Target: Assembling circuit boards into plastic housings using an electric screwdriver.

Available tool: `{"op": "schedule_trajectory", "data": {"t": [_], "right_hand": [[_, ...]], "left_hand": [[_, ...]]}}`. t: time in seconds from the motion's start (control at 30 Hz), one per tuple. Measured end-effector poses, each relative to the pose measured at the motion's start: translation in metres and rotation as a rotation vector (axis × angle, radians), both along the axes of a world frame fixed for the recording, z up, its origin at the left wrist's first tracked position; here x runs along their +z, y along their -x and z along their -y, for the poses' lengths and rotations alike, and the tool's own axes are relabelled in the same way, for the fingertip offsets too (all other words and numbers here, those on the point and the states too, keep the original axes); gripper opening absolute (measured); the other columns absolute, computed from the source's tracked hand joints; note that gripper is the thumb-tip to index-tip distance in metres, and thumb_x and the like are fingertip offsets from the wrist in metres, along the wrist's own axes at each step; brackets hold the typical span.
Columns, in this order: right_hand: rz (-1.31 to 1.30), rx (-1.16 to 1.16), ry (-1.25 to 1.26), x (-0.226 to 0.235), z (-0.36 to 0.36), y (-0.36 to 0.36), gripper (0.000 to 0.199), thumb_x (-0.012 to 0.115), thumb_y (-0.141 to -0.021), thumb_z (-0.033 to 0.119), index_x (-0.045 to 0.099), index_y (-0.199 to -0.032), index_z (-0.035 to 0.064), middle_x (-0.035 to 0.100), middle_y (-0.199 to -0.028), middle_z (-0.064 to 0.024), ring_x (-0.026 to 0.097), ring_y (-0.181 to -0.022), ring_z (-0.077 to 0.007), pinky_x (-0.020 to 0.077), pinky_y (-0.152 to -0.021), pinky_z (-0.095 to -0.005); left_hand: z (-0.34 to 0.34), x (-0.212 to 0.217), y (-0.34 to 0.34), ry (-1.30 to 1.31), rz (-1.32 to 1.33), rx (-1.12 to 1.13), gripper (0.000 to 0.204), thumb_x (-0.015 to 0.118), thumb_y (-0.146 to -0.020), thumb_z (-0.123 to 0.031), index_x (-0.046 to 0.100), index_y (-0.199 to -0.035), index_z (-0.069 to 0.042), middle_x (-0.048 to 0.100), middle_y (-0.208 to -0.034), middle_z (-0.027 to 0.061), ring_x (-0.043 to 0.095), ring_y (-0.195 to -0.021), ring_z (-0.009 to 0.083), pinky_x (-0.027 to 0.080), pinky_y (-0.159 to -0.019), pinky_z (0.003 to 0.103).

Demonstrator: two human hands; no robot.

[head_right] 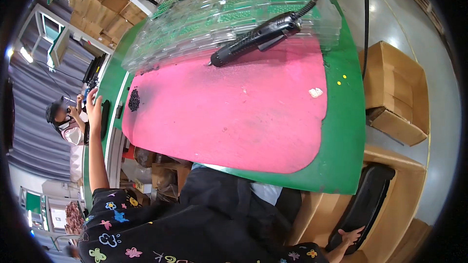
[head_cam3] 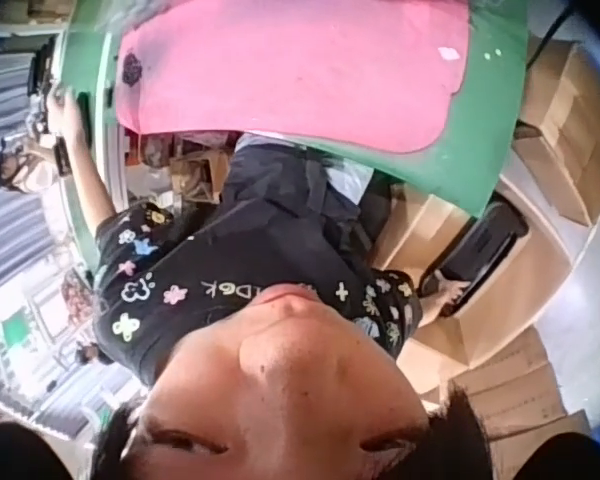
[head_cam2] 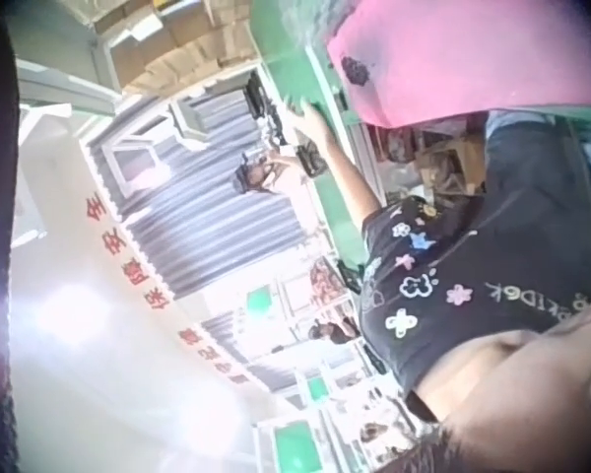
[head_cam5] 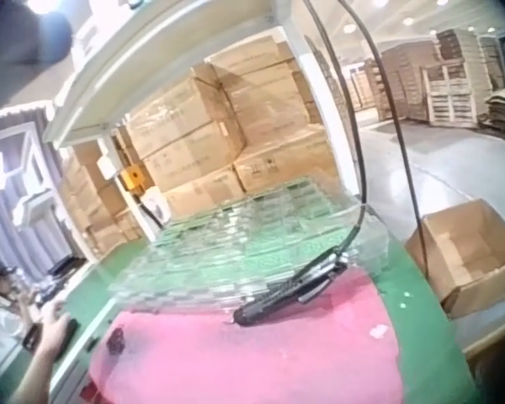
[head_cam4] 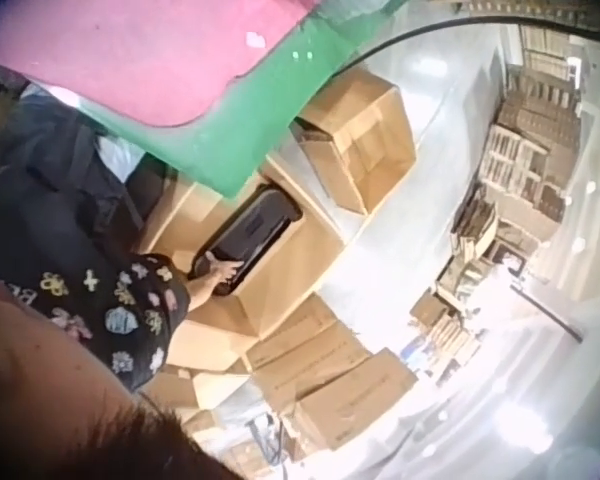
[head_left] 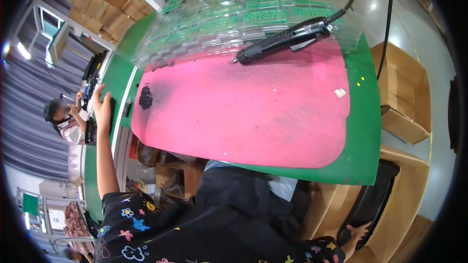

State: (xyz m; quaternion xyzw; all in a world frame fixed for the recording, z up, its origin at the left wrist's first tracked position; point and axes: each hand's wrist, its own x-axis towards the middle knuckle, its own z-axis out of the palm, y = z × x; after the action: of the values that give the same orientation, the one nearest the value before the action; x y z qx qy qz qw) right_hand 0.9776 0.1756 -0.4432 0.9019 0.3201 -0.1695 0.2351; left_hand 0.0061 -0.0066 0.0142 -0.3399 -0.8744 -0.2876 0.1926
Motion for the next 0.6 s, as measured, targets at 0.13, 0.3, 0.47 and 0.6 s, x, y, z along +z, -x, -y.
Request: {"op": "schedule_trajectory", "data": {"t": [0.13,0.3,0.47,0.6], "right_hand": [[0.300,0.119,-0.186,0.020,0.018,0.038,0.148,0.095,-0.041,0.045,0.003,-0.157,0.0315,0.048,-0.126,-0.0093,0.057,-0.110,-0.0317,0.0495,-0.094,-0.0474],[0.427,0.090,-0.153,0.028,0.013,0.070,0.145,0.094,-0.041,0.049,0.008,-0.156,0.0295,0.050,-0.125,-0.0053,0.057,-0.111,-0.0244,0.0515,-0.089,-0.0450],[0.710,0.136,-0.210,0.005,0.033,0.113,0.142,0.093,-0.044,0.049,0.010,-0.156,0.0207,0.042,-0.136,-0.0113,0.045,-0.123,-0.0290,0.0380,-0.097,-0.0509],[0.669,0.059,-0.146,-0.004,0.041,0.084,0.126,0.091,-0.051,0.052,0.021,-0.151,0.0209,0.050,-0.117,-0.0043,0.052,-0.114,-0.0240,0.0443,-0.089,-0.0481]], "left_hand": [[-0.073,0.019,-0.076,0.210,-0.230,-0.251,0.042,0.062,-0.087,-0.014,0.054,-0.128,-0.007,0.051,-0.135,0.0131,0.043,-0.129,0.0297,0.028,-0.110,0.040],[-0.097,0.029,-0.115,0.216,-0.239,-0.399,0.040,0.062,-0.086,-0.010,0.055,-0.125,-0.008,0.051,-0.133,0.0123,0.042,-0.128,0.0302,0.026,-0.110,0.040],[-0.084,0.040,-0.132,0.019,-0.282,-0.568,0.047,0.065,-0.084,-0.003,0.051,-0.129,-0.004,0.050,-0.136,0.0120,0.044,-0.127,0.0236,0.032,-0.100,0.033],[-0.106,0.076,-0.164,-0.356,-0.512,-0.958,0.071,0.079,-0.075,-0.011,0.044,-0.134,0.008,0.049,-0.139,0.0180,0.045,-0.129,0.0291,0.037,-0.099,0.035]]}}
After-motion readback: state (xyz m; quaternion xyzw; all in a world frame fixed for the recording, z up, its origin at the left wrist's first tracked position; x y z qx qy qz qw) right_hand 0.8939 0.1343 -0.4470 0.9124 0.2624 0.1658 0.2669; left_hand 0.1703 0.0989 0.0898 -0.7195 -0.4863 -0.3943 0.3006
